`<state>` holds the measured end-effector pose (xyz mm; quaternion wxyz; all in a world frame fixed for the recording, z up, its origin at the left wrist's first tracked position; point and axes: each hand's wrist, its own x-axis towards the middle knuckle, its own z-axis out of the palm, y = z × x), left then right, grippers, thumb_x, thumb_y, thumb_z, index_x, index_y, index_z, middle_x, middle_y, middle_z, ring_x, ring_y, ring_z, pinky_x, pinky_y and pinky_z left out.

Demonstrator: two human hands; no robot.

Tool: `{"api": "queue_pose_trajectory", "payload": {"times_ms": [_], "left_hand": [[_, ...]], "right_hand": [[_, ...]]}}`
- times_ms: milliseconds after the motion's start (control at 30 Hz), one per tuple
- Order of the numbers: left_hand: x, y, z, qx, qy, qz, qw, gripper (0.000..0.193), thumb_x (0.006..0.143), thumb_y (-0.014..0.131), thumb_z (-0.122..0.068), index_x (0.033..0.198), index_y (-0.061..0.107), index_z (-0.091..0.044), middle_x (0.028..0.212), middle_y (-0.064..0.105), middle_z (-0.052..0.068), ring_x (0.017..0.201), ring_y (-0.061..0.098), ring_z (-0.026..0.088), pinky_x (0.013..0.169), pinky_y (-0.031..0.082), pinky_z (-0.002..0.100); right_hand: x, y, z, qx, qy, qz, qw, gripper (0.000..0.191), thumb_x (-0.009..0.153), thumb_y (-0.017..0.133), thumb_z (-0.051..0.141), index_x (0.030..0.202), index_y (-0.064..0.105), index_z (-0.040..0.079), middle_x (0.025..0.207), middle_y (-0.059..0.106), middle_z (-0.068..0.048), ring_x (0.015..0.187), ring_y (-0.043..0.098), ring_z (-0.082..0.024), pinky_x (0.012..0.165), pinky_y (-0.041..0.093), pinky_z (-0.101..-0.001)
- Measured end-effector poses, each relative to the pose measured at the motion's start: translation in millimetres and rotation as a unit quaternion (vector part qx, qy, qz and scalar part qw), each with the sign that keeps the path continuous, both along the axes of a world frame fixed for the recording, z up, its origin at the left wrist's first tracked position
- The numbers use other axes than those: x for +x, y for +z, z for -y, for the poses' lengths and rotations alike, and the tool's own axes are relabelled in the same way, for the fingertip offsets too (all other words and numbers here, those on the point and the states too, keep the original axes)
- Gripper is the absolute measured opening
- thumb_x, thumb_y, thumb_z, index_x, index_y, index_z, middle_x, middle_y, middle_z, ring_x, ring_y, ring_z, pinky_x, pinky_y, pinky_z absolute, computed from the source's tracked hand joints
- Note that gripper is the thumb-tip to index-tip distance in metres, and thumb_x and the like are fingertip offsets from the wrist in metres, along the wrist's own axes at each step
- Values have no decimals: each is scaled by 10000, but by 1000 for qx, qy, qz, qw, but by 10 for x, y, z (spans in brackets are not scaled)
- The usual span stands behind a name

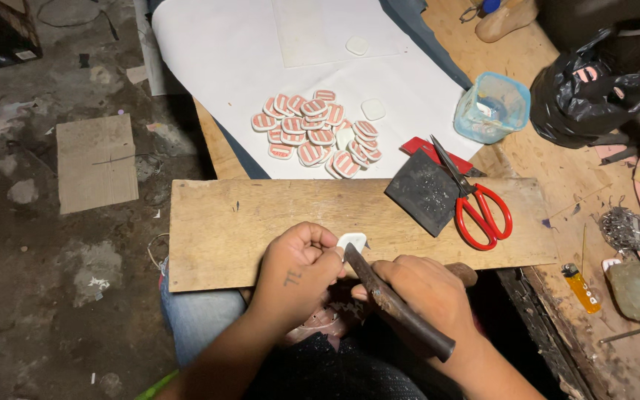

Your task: The person repeatedly shapes small white sole pieces by striking them with a hammer-like tool and trimming edges with scissors. Finished pieces are placed on a nearby white sheet.

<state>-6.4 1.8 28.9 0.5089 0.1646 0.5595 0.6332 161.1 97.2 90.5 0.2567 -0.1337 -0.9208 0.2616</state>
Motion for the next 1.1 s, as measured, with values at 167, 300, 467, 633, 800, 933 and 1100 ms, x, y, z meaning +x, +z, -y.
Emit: {"api": "queue_pose_trajectory", "payload": {"times_ms": [167, 300, 467, 633, 800, 933, 1100], "left_hand": [[93, 138, 61, 16, -22, -19, 999, 109, 908, 618, 6, 1005, 617, 56, 753, 705, 90, 631, 652, 98, 561, 510, 222], [33, 86, 75, 18, -73, 3, 997, 109, 924, 624, -25, 1007, 632, 46, 762, 706, 91, 662, 699, 106, 635, 540, 197], [26, -90, 113, 48, -63, 133, 988, 108, 930, 649, -24, 999, 637, 58, 750, 688, 115, 632, 643, 122, 616, 530, 231], [15, -200, 90, 14, -50, 88, 995, 108, 917, 645, -33, 989, 642, 46, 752, 698, 102, 645, 657, 124, 618, 547, 239], [-62, -198, 34, 39, -9, -93, 995, 79, 927, 605, -40, 989, 633, 1, 816, 736, 90, 718, 689, 146, 659, 543, 265], [-159, -169, 66, 79, 26, -618, 781, 85, 887, 651, -54, 971, 659, -41, 987, 656, 96, 854, 661, 277, 758, 535, 383], [-152, -172, 61, 87, -7, -654, 751, 117, 855, 700, -117, 966, 686, -82, 989, 640, 64, 931, 625, 291, 830, 499, 430]], "right_hand": [[-16, 24, 7, 32, -1, 33, 999, 227, 797, 772, 212, 967, 689, 86, 703, 599, -76, 652, 624, -294, 595, 466, -403], [-19, 38, -16, 38, 15, -3, 999, 231, 782, 812, 195, 911, 657, 82, 698, 627, -63, 620, 640, -271, 569, 484, -372], [-37, 5, -39, 66, 18, -42, 997, 282, 751, 873, 181, 830, 624, 74, 641, 613, -66, 541, 633, -247, 513, 494, -336], [-65, -36, -23, 53, 8, -15, 998, 283, 760, 863, 203, 805, 614, 76, 659, 617, -83, 558, 630, -282, 515, 488, -369], [11, -49, -86, 5, 18, 36, 999, 273, 799, 819, 260, 888, 644, 69, 716, 641, -92, 628, 654, -317, 556, 503, -397], [23, -143, -165, 5, -114, 148, 982, 220, 841, 775, 209, 893, 630, 53, 738, 651, -131, 681, 657, -386, 593, 493, -468], [46, -290, -298, 12, -129, 82, 988, 317, 811, 729, 160, 1056, 625, -11, 858, 634, -216, 764, 651, -431, 649, 516, -464]]}}
